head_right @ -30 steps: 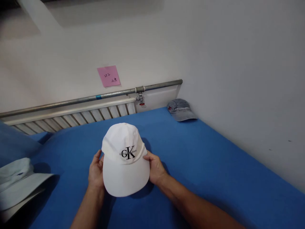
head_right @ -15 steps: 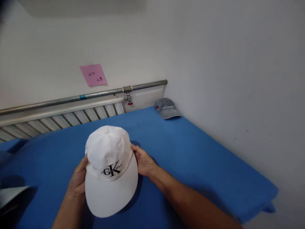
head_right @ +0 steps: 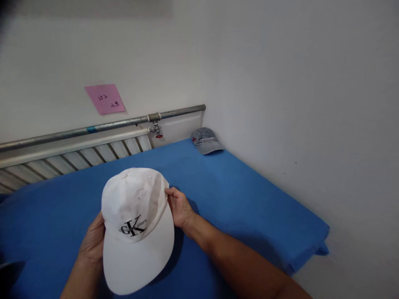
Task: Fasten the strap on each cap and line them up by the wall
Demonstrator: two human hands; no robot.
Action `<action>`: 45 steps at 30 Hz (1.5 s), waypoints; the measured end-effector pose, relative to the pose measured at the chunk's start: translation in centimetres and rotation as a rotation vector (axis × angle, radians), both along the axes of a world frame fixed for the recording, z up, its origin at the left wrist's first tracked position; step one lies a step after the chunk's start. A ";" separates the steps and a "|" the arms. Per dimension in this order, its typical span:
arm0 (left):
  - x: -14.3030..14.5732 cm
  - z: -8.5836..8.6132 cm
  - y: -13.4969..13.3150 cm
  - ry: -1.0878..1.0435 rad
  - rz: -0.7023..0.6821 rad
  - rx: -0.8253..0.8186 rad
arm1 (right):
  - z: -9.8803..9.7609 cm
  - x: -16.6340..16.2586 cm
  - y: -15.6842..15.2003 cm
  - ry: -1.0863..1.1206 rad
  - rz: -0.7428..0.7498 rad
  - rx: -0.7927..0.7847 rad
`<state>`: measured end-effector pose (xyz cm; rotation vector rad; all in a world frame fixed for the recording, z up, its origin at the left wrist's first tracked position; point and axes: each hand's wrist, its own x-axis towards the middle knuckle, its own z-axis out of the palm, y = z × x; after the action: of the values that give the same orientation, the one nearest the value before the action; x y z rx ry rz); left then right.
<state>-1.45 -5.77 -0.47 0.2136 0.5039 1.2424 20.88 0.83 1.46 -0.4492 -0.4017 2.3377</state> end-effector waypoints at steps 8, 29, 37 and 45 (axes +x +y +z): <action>0.7 0.7 -0.1 0.004 -0.019 -0.049 | 0.6 0.1 0.0 0.036 -0.036 -0.021; 1.0 0.0 0.8 -0.135 -0.160 0.077 | 0.8 0.8 1.4 -0.094 -0.219 -0.085; 2.3 1.1 0.7 0.090 0.045 -0.212 | 0.3 0.8 2.2 -0.121 -0.174 -0.052; 2.4 1.0 0.6 0.090 0.024 -0.139 | 0.1 0.7 2.4 -0.150 -0.082 -0.011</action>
<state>0.92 -5.20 0.58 0.1461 0.6701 1.2195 21.57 3.22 1.60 -0.6375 -0.4332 2.2356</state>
